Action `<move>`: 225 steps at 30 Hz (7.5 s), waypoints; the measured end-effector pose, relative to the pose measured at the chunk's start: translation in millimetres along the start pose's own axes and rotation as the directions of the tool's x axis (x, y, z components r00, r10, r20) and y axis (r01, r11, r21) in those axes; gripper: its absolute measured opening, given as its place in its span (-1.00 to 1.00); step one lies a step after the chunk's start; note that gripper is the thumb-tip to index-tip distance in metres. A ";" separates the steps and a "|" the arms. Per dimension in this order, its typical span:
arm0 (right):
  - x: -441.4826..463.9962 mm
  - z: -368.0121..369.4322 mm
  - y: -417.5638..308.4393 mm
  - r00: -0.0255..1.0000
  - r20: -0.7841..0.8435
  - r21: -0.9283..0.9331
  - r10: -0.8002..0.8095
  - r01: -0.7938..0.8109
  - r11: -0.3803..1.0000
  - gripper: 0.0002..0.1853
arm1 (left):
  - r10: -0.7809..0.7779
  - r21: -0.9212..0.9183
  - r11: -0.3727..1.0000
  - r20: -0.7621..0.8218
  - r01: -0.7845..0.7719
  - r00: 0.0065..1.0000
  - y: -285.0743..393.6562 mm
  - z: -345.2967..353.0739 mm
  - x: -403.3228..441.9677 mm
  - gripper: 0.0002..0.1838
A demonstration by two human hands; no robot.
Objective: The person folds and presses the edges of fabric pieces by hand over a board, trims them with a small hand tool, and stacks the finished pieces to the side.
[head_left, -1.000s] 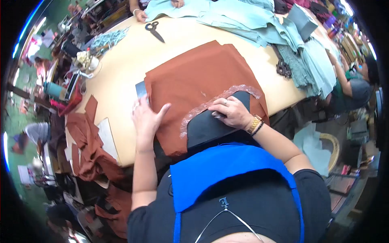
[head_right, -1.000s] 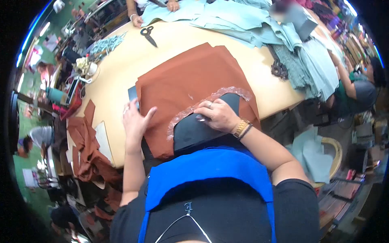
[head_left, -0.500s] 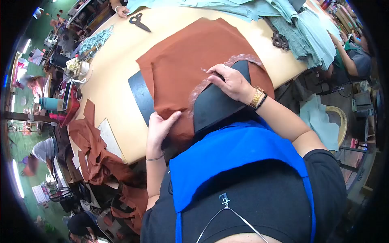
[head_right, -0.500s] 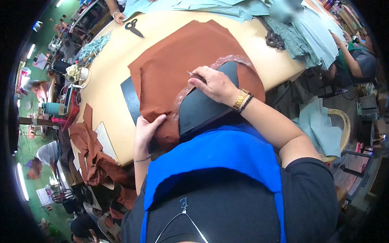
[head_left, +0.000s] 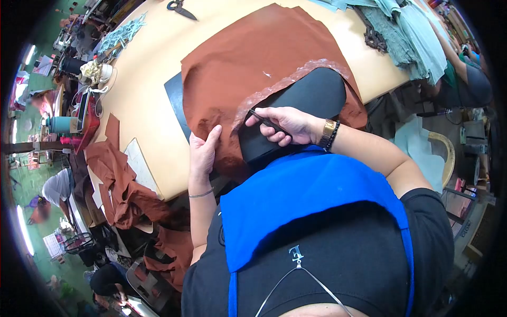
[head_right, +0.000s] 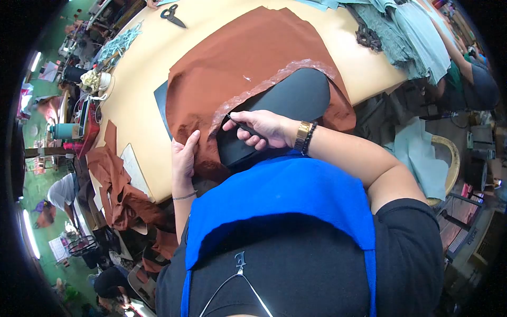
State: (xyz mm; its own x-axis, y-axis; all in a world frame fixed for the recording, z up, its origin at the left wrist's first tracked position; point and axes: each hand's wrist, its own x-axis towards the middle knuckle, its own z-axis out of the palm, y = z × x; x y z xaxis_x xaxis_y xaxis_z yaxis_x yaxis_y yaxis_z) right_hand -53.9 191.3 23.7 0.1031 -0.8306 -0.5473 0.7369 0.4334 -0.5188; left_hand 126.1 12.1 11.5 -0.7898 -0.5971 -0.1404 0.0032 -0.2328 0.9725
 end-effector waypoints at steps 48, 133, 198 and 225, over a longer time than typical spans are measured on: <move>-6.4 7.0 6.0 0.989 -0.059 -0.092 -0.134 0.129 0.987 -0.60 | 0.836 -0.063 0.548 0.071 -0.834 0.544 97.9 2.3 -43.1 -0.57; 22.8 -40.3 -42.9 0.930 -0.283 0.345 -0.233 0.325 0.881 -0.64 | 0.393 0.647 0.603 0.268 -0.467 0.880 -4.1 58.0 94.4 -0.90; -94.0 -91.0 -125.4 0.677 0.287 -0.896 -0.678 -0.061 -0.440 -0.87 | 0.009 0.861 -0.052 0.506 -0.505 0.862 51.8 66.1 44.1 -0.17; -28.7 -89.9 -72.6 0.565 0.491 -0.856 -0.664 0.169 -0.489 -0.88 | 0.320 0.584 0.117 0.743 -0.803 0.587 -9.7 65.7 125.8 -0.86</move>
State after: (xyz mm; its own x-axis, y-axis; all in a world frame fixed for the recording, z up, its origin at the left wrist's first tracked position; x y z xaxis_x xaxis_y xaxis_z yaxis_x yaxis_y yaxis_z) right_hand -170.4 215.1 18.1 -0.1030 -0.9281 0.3577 -0.9147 -0.0529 -0.4006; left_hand -13.6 -10.3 -3.4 -0.9187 0.1456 0.3672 0.2767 0.9006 0.3351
